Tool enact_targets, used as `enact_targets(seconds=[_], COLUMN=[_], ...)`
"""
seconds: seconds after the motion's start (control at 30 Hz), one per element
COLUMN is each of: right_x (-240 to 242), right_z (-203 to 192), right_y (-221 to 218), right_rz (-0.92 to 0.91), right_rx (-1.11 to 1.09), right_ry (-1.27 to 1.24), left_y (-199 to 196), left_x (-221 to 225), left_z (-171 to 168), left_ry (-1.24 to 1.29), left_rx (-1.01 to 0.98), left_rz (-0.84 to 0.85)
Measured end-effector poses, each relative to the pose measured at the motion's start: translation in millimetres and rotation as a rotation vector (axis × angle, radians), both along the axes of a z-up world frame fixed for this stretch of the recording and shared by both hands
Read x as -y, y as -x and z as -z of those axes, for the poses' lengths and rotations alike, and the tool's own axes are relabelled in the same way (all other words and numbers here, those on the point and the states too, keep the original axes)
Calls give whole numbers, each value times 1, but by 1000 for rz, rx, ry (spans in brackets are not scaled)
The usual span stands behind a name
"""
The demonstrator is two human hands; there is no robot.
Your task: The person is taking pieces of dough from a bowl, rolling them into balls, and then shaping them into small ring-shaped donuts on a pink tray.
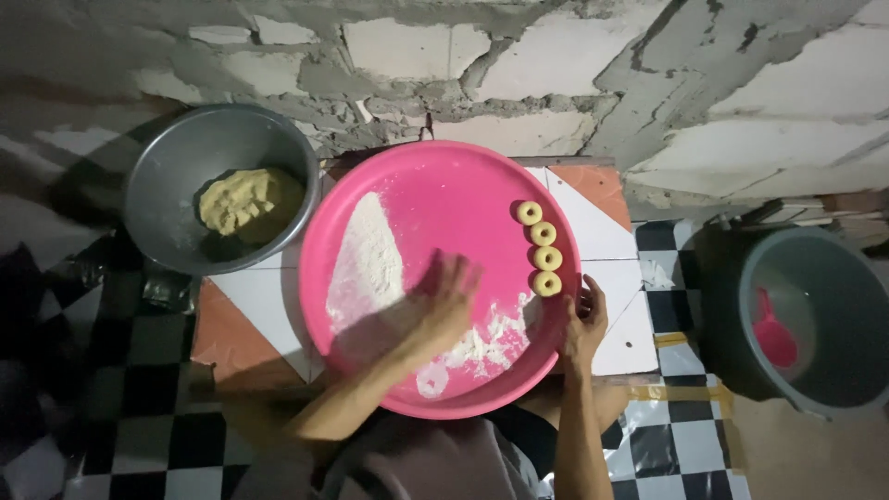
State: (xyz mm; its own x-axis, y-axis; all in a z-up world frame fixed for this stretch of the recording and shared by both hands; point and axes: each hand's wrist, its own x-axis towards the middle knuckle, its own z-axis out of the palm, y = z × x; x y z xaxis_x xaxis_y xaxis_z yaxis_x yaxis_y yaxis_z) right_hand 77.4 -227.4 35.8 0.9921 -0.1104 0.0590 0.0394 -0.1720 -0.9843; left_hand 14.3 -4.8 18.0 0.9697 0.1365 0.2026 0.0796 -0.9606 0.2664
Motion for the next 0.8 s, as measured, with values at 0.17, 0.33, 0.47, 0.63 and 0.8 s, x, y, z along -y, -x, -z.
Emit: enact_targets(seconds=[0.17,0.33,0.47,0.63,0.8], right_x=[5,2,-1,-6,-3], right_z=[8,-7,-4,-14,-14], right_y=[-2,1,1,6,7], right_rz=[-21,-31,-10,-3,-4], right_rx=[46,14,-8,-12,-1], right_ry=[42,68,32,92,88], left_y=[-29,-22,27,-20,-7], left_x=[11,-32,-9,12,-10], left_z=[9,29,-72,14,13], left_ry=[26,47,573,96,28], left_rx=[316,290,-314,101,289], left_rz=[500,122,248,393,50])
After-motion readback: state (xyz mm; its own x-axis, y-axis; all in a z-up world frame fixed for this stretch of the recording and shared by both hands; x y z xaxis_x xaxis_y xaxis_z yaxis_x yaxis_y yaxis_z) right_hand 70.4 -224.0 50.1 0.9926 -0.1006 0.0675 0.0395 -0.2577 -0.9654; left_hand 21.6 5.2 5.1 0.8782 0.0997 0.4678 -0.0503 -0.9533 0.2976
